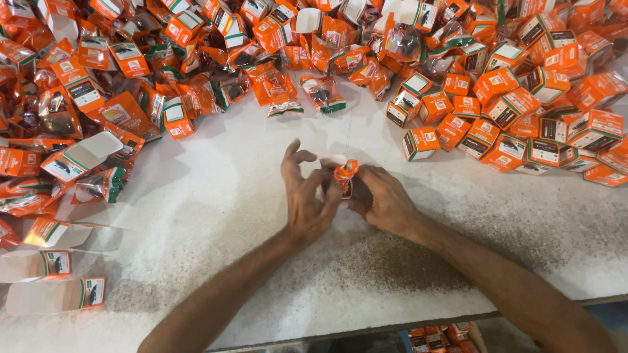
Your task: The person picks up small orange packets from a pile on the table and places them into small white paper boxes, folding the box flaps closed around the packets. They repeat this packing cycle continuously, moving finished boxes aside and reaching back into the pile for more packets.
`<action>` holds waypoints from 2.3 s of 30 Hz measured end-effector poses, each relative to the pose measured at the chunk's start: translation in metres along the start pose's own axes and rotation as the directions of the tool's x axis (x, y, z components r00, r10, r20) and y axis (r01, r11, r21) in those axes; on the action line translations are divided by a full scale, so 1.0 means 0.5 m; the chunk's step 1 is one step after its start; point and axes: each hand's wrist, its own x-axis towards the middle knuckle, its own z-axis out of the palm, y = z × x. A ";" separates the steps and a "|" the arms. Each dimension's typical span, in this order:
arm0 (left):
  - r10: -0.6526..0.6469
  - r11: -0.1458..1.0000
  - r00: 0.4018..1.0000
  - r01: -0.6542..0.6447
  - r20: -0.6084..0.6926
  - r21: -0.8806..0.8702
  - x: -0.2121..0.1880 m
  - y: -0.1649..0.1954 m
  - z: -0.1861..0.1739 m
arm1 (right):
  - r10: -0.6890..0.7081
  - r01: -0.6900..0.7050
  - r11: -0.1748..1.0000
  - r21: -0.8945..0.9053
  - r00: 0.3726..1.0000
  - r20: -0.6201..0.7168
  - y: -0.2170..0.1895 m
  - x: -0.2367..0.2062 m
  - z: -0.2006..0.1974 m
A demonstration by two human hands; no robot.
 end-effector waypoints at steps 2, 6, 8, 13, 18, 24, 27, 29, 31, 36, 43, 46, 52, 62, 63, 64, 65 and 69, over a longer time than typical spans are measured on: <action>-0.246 0.960 0.968 0.250 0.054 -0.127 0.003 -0.008 0.002 | -0.003 0.003 1.000 -0.010 1.000 0.000 0.003 0.000 0.003; -0.551 0.721 0.720 0.666 0.422 -0.195 0.029 -0.032 0.003 | 0.036 -0.035 0.999 0.012 0.999 -0.016 0.007 -0.009 0.014; -0.522 0.737 0.705 0.656 0.481 -0.162 0.038 -0.034 0.004 | 0.086 -0.079 0.986 0.143 0.996 -0.039 0.007 -0.015 0.015; -0.536 0.724 0.698 0.669 0.475 -0.166 0.040 -0.023 -0.002 | -0.070 0.069 0.997 -0.017 0.993 -0.097 -0.005 -0.014 0.010; -0.410 0.760 0.753 0.594 0.515 -0.264 0.034 -0.039 -0.016 | -0.114 0.121 0.950 -0.288 0.993 0.041 -0.034 -0.010 0.007; -0.400 0.369 0.576 0.813 0.713 -0.449 0.040 -0.082 -0.046 | -0.144 0.179 0.909 -0.376 0.982 0.120 -0.051 -0.004 0.004; -0.391 0.361 0.574 0.814 0.719 -0.454 0.042 -0.091 -0.042 | -0.135 0.155 0.935 -0.319 0.987 0.086 -0.043 -0.008 0.007; -0.393 0.417 0.568 0.811 0.723 -0.411 0.042 -0.094 -0.030 | -0.068 0.068 0.986 -0.152 0.998 0.003 -0.034 -0.016 0.012; -0.440 0.438 0.528 0.832 0.727 -0.340 0.041 -0.095 -0.015 | -0.007 0.005 0.999 -0.047 0.999 -0.039 -0.023 -0.026 0.019; -0.314 0.820 0.839 0.476 0.444 -0.318 0.025 -0.076 0.000 | -0.172 0.151 0.961 -0.233 0.982 -0.075 0.001 -0.031 0.030; 0.251 0.922 0.877 -0.088 0.409 -0.378 0.023 -0.035 -0.060 | -0.042 0.041 0.993 -0.114 0.999 -0.011 0.003 -0.028 0.021; 0.214 0.962 0.872 -0.111 0.441 -0.248 0.023 -0.023 -0.062 | 0.035 -0.037 0.999 -0.031 0.998 -0.057 0.004 -0.031 0.021; 0.016 0.928 0.870 0.171 0.492 -0.332 0.018 -0.027 -0.055 | 0.024 -0.025 0.999 -0.027 0.999 -0.047 0.005 -0.027 0.022; 0.316 0.937 0.803 -0.348 0.505 -0.033 0.006 -0.018 -0.071 | -0.126 0.126 0.991 -0.053 0.992 0.019 -0.006 -0.018 0.017; 0.310 0.943 0.827 -0.328 0.470 -0.045 0.006 -0.015 -0.076 | -0.158 0.160 0.985 -0.066 0.987 0.028 -0.005 -0.009 0.015; 0.305 0.948 0.848 -0.312 0.434 -0.059 0.007 -0.012 -0.081 | -0.175 0.185 0.960 -0.211 0.982 0.064 -0.002 0.003 0.011; 0.291 0.955 0.872 -0.288 0.394 -0.067 0.007 -0.010 -0.086 | -0.182 0.206 0.912 -0.354 0.978 0.100 0.005 0.019 0.005; 0.179 0.984 0.937 -0.170 0.300 -0.057 0.007 -0.007 -0.093 | -0.147 0.043 0.697 -0.716 0.986 -0.084 0.080 0.096 -0.050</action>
